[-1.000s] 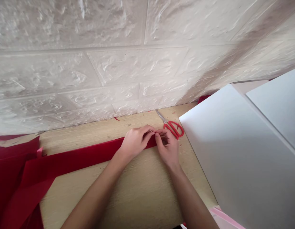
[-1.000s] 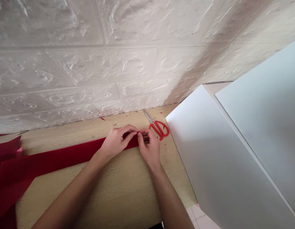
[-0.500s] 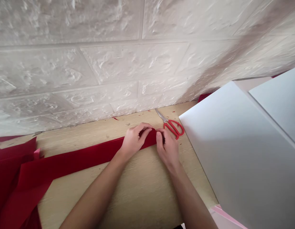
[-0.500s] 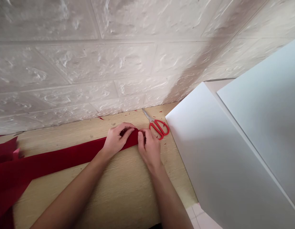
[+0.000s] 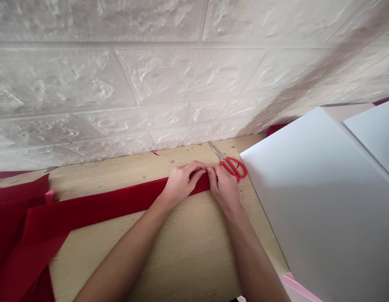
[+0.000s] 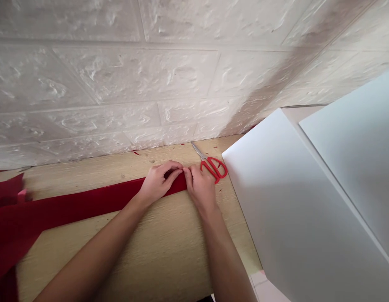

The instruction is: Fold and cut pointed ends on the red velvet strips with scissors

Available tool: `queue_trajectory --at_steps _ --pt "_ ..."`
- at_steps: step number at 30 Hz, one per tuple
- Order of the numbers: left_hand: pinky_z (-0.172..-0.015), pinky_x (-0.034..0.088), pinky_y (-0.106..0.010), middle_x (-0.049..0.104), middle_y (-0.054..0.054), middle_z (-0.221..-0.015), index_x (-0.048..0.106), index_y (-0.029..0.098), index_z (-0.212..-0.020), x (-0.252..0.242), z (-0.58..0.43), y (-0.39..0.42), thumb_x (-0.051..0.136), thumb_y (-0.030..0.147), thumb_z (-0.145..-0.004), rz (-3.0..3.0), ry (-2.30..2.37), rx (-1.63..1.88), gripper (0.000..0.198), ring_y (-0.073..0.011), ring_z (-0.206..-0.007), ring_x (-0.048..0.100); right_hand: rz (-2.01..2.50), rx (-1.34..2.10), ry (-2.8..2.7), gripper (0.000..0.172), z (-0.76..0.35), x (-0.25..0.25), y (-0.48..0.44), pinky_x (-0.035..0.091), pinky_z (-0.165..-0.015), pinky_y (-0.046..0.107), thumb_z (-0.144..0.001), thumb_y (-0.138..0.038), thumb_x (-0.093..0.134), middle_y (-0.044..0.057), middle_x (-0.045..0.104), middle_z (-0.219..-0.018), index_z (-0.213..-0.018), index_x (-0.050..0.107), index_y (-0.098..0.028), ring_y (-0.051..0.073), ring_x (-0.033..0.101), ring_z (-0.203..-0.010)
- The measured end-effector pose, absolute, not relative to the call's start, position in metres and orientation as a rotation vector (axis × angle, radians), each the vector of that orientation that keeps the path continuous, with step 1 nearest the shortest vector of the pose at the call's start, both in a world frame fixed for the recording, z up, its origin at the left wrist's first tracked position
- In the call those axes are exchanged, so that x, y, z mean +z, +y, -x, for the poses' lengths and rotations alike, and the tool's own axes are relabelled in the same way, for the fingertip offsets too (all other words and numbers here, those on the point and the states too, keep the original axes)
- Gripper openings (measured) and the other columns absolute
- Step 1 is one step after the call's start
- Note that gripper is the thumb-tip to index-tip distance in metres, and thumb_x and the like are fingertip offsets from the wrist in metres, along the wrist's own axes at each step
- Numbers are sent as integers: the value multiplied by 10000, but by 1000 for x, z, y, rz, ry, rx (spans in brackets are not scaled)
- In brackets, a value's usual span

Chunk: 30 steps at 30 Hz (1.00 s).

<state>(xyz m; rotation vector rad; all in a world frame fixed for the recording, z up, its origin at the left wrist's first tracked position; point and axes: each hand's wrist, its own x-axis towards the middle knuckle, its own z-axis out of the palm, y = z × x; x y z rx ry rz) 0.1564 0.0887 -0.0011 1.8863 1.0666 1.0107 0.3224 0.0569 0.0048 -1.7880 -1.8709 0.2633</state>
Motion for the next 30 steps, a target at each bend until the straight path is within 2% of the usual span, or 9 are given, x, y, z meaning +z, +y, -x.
queue_trajectory --at_steps 5,9,11,15,20,30 --pt "-706 556 -203 797 12 -915 693 212 -995 0 -156 88 624 167 -975 -1936 1077 1083 85 -119 -787 751 1642 264 -1821 383 -324 8 54 481 -658 314 -1068 -340 341 49 720 -747 -833 622 -230 191 662 -677" --pt "-737 559 -216 796 -4 -907 696 196 -991 -3 -155 87 614 162 -983 -2020 1037 1175 89 -125 -797 746 1467 274 -1848 166 -325 10 52 488 -593 285 -999 -259 511 16 721 -749 -880 622 -228 154 640 -618" --pt "-736 558 -227 790 -11 -877 699 190 -978 -4 -155 86 606 177 -992 -2070 1003 1224 95 -130 -774 736 1401 232 -1872 111 -325 10 51 483 -563 276 -978 -224 554 9 721 -745 -895 628 -228 143 630 -597" --pt "-723 554 -230 775 -15 -833 700 183 -968 -4 -154 85 616 178 -989 -2126 967 1295 87 -124 -731 708 1288 135 -1915 114 -326 10 50 482 -546 271 -977 -162 580 15 736 -753 -932 662 -227 140 648 -608" --pt "-773 571 -231 778 -27 -887 693 176 -1028 -3 -154 85 632 149 -974 -2123 967 1315 86 -123 -801 714 1220 60 -1915 114 -326 12 50 514 -581 278 -960 -125 619 29 762 -791 -950 674 -224 148 692 -663" --pt "-705 570 -252 753 -34 -831 687 176 -959 -2 -155 85 616 173 -977 -2134 951 1314 73 -138 -752 674 1246 168 -1768 124 -320 11 49 496 -526 258 -908 -110 649 -9 696 -703 -902 639 -233 118 609 -571"
